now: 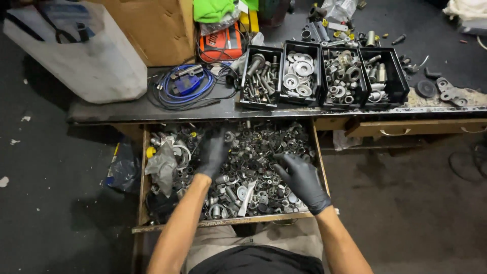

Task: The person sorts through a drawer filled with various metal hardware parts, including nuts, bolts, and washers. They pick up individual items, examine them, and place them into separate black trays on the workbench above.

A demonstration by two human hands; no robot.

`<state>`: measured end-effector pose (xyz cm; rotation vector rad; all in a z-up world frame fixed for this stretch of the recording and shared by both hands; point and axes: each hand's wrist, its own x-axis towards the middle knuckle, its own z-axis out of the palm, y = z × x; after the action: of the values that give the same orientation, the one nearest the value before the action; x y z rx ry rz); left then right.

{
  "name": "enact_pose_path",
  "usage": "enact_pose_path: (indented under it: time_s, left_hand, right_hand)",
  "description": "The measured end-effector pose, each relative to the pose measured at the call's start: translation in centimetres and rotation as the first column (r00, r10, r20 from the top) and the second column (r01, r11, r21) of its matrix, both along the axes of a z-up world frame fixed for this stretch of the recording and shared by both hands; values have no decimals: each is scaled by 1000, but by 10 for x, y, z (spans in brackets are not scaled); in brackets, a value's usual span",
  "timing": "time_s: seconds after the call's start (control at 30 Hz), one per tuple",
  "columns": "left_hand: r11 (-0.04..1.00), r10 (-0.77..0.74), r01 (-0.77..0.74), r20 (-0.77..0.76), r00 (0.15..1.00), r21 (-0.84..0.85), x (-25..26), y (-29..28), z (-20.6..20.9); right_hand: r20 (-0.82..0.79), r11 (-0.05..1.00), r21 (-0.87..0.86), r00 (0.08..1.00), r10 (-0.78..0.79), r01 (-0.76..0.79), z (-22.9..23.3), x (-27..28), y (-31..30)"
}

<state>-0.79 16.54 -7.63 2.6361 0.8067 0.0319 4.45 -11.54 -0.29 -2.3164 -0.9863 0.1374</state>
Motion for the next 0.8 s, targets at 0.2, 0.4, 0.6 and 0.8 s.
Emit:
enact_pose_path:
  time_s: [0.2,0.4,0.6,0.8]
  left_hand:
    - [823,-39,383,630,776,-420,-25,-48,24]
    - [735,-184,568,696,694,-372,-40,-88,102]
    - [791,-339,560,586,736,-245,-31,-120,85]
    - [693,-474,665,520,711,-278,-22,-132,45]
  right_hand:
    - [-420,957,269,907,13,110,35,-17,19]
    - [-682,872,395,728,69,288,59,-20,16]
    - [-602,788,478,798,-28,388,29,5,-16]
    - [-81,852,364,924,-373,376,71,67,-48]
